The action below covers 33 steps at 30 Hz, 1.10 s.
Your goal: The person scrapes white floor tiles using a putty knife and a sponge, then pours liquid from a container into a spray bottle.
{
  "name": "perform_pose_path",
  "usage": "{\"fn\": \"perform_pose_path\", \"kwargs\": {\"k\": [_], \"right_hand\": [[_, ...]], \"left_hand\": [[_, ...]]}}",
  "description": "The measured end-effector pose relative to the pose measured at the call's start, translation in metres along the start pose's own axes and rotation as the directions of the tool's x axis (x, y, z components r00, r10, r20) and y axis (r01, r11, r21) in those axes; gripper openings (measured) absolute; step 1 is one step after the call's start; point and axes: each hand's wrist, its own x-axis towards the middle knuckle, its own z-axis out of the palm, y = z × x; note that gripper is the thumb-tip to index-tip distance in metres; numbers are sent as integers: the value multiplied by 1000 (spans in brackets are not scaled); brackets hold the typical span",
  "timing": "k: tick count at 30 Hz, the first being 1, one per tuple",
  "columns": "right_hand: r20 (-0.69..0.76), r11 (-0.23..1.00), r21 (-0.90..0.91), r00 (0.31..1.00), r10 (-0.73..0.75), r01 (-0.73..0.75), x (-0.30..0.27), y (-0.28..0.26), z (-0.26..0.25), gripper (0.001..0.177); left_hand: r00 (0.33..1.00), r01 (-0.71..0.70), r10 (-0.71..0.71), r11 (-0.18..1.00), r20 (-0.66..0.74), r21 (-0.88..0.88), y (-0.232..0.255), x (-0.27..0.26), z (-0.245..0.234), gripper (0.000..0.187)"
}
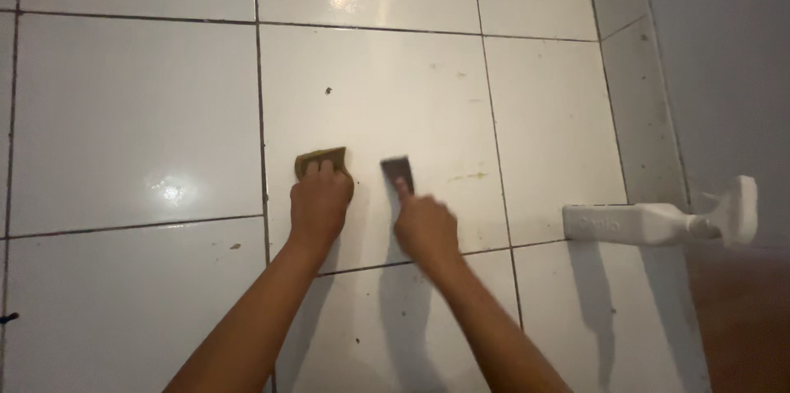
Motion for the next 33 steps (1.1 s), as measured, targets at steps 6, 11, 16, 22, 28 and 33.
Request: {"fn": "perform_pose_path", "kwargs": {"k": [6, 11, 16, 22, 28, 33], "right_hand": [[174, 996, -75, 984, -32, 46, -67, 23, 9, 63], [94, 999, -40, 996, 2, 2, -58, 25, 12, 68], [-80, 998, 62, 997, -21, 26, -4, 42, -3, 63], [141, 990, -127, 986, 86, -68, -60, 73, 35, 70], [-136, 998, -29, 989, -56, 52, 22, 74, -11, 59], [-77, 998, -54, 996, -42, 37, -35, 85, 14, 73]], "left_hand": [[998, 51, -49, 997, 37, -50, -10, 20, -14, 12], [1000, 20, -20, 1000, -17, -17, -7, 21, -9, 11], [1000, -2, 2, 1000, -16, 9, -9, 23, -13, 11], [1000, -21, 21, 1000, -8, 5, -9, 22, -9, 11], [994, -61, 54, 996, 94, 68, -16, 24, -9, 6], [955, -119, 96, 991, 280, 66, -44, 32, -27, 5]]}}
